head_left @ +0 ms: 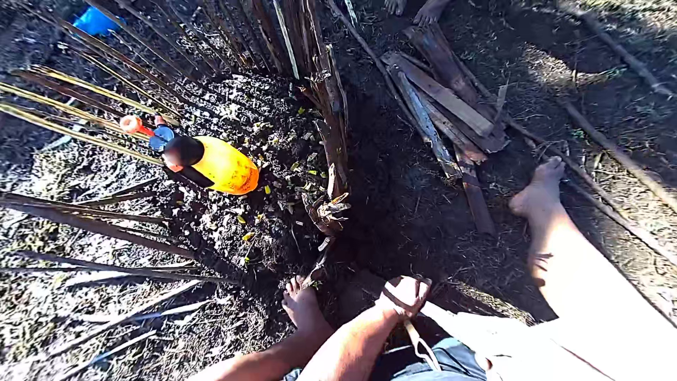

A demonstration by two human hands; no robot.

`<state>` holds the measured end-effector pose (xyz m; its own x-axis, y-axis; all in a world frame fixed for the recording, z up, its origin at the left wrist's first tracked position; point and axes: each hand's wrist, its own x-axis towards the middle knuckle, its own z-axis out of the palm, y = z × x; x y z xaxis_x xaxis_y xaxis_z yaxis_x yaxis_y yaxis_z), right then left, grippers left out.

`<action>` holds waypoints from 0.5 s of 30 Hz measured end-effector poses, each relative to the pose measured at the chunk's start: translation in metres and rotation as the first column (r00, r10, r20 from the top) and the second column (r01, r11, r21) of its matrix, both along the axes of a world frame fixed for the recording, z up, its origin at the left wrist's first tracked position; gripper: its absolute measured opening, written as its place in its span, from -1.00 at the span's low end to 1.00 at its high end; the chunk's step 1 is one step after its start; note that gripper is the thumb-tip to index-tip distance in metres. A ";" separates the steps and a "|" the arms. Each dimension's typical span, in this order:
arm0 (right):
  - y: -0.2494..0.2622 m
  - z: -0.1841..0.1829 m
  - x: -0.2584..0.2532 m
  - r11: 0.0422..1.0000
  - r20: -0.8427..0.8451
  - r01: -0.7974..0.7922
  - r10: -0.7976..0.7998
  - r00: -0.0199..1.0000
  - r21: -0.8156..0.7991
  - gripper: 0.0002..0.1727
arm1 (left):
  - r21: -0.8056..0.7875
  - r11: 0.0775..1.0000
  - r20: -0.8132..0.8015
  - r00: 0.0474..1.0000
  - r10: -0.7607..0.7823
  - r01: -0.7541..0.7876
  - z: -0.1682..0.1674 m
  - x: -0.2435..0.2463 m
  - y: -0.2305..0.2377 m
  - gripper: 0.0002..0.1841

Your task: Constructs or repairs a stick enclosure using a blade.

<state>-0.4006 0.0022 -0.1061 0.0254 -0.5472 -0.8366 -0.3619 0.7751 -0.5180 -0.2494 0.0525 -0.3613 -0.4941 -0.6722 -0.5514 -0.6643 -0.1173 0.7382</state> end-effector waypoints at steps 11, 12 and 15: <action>0.010 -0.026 -0.057 0.994 -0.008 -0.074 0.074 0.997 -0.079 -0.48 | -0.302 0.949 0.001 0.995 0.095 -0.091 0.035 -0.014 -0.013 -0.36; 0.011 -0.023 -0.061 0.991 -0.039 -0.075 0.072 0.997 -0.109 -0.47 | -0.336 0.934 -0.047 0.992 0.114 -0.123 0.034 -0.022 -0.014 -0.39; 0.014 -0.012 -0.072 0.984 -0.119 -0.090 0.071 0.990 -0.155 -0.38 | -0.442 0.878 -0.169 0.978 0.120 -0.184 0.047 -0.039 -0.023 -0.53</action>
<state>-0.4721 0.0165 -0.1181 -0.0145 -0.6736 -0.7390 -0.4827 0.6520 -0.5848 -0.2881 0.0297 -0.3140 -0.4123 -0.9050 -0.1051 -0.5583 0.1597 0.8141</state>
